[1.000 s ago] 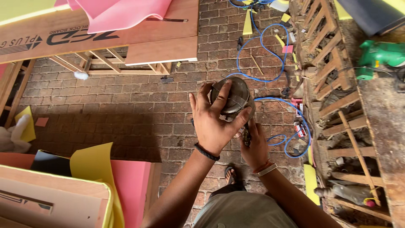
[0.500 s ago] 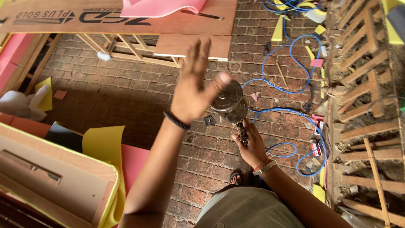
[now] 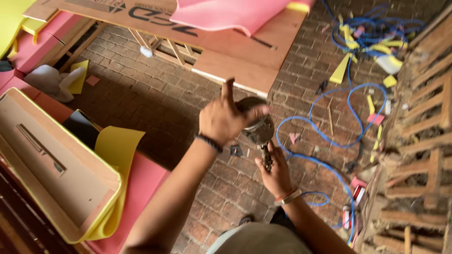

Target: The person carries a large pink foam sheet across the workshop, then fills a spray gun with adhesive from a metal can and pours liquid into it. They then spray the adhesive onto yellow foam letter shapes laid on the brick floor, moving the spray gun across the foam surfaces.

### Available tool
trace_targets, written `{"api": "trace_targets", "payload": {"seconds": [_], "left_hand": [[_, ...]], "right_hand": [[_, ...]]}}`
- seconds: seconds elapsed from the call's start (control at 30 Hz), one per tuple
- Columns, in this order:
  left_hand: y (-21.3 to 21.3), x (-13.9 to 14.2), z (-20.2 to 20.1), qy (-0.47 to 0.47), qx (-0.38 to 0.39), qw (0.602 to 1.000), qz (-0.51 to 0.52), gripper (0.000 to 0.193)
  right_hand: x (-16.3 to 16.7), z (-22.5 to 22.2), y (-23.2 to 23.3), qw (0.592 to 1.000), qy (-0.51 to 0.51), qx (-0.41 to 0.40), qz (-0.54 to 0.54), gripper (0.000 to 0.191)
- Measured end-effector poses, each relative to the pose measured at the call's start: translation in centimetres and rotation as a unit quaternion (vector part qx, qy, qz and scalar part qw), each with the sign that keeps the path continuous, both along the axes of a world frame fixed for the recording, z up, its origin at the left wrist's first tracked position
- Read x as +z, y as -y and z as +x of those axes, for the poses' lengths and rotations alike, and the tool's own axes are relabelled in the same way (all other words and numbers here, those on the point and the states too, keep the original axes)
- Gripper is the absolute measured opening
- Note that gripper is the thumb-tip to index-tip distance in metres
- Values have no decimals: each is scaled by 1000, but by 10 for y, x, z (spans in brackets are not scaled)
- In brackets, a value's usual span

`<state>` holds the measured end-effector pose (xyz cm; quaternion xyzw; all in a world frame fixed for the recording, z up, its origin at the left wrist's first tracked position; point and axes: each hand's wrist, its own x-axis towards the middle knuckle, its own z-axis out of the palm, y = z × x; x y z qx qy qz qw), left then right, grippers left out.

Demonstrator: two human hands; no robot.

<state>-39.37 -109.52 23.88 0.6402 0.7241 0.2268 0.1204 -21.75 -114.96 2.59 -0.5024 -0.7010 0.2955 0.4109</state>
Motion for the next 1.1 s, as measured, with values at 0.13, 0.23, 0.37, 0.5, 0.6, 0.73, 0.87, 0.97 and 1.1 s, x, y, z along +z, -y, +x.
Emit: {"api": "trace_targets", "payload": {"seconds": [0.13,0.23,0.37,0.5,0.6,0.73,0.87,0.97,1.1], "left_hand": [[-21,47,46,-34,37,996,-76,142],[-49,63,71,-53,37,991,-117,142],[-90,67,81,-43,-24,991,-123,145],[-129,65,85,-5,-167,980,-107,148],[-162,57,93,4,-225,967,-119,145],[-210,19,89,112,-306,945,-28,125],[-233,-69,88,363,-226,897,113,74],[-242,-134,79,384,-131,914,7,36],[-301,-202,82,446,-96,888,-60,24]], "right_hand": [[5,33,-46,993,6,26,115,73],[3,53,-77,993,4,41,111,68],[-4,85,-111,988,-77,117,-63,69],[-4,109,-134,951,-210,162,-158,68],[1,130,-155,977,-83,157,-116,62],[-6,145,-190,971,-152,98,-158,47],[-26,162,-248,928,-341,40,-141,33],[-26,202,-295,939,-330,-16,-101,43],[-8,252,-361,967,-218,-114,-64,47]]}}
